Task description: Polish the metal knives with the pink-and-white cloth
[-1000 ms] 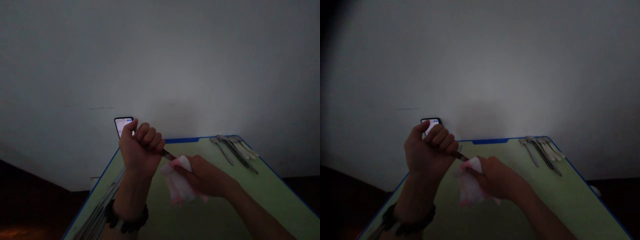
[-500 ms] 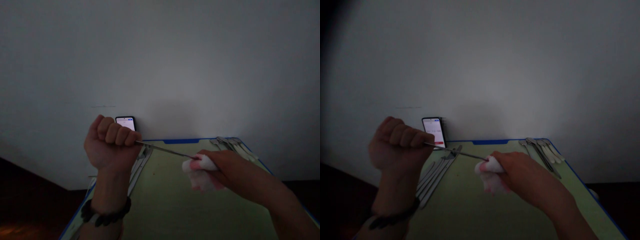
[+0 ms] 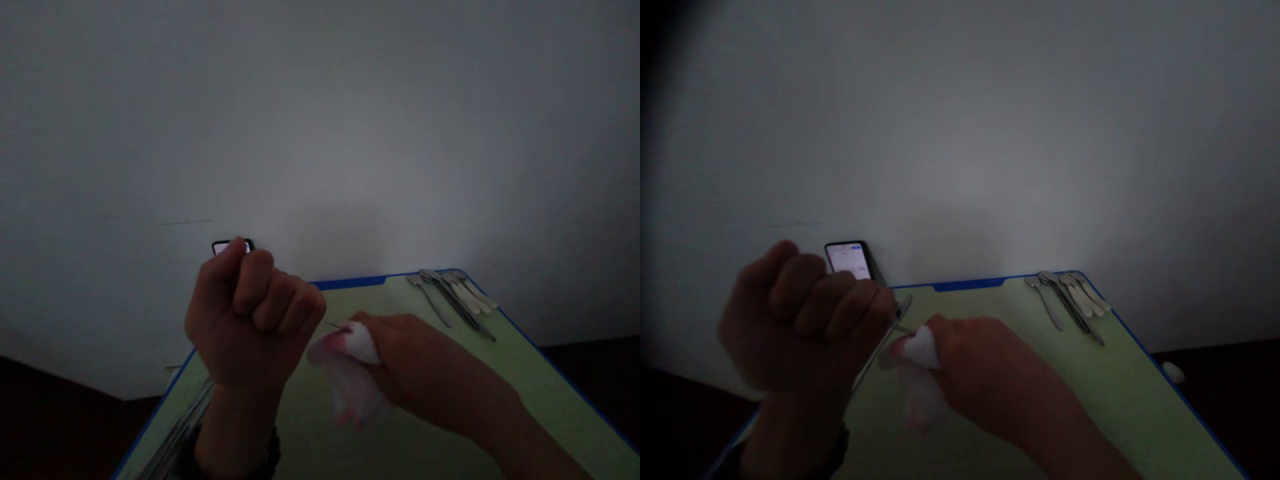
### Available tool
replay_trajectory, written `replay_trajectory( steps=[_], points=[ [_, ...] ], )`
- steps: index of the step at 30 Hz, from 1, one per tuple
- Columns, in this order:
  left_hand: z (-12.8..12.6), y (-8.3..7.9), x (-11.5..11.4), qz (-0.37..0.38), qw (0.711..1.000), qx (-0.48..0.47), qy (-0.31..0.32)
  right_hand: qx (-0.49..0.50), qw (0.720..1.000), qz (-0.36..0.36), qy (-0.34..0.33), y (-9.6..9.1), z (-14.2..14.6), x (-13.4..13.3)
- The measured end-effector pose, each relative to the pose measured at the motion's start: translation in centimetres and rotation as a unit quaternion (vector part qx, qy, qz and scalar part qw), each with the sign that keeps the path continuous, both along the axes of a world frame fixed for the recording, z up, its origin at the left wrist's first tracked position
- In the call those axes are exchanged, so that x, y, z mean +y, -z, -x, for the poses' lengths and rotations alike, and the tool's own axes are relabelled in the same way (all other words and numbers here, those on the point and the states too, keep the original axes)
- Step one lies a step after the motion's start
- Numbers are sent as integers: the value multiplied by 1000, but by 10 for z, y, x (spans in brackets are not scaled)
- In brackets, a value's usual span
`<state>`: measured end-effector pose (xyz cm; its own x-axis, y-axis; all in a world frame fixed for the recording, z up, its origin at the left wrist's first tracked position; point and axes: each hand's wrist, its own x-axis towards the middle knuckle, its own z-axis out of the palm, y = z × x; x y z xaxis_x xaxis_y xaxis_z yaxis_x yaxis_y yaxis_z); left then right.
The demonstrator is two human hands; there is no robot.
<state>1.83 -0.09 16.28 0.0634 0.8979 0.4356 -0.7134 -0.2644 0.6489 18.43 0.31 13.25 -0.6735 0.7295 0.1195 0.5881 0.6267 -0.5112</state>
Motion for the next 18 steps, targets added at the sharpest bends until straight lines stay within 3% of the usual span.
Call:
replay_trajectory(
  steps=[3,8,12,18],
  points=[
    [5,-1,2,28,1000,11,-5,6,1000,12,-12,3,4,2],
    [39,-5,2,-55,995,-27,-81,10,1000,13,-27,8,-8,17],
    [63,-2,7,-32,991,-63,-115,22,999,28,-19,8,-22,27],
    [62,-3,10,-9,991,-73,-114,41,992,108,-42,-2,-37,25]
  ],
)
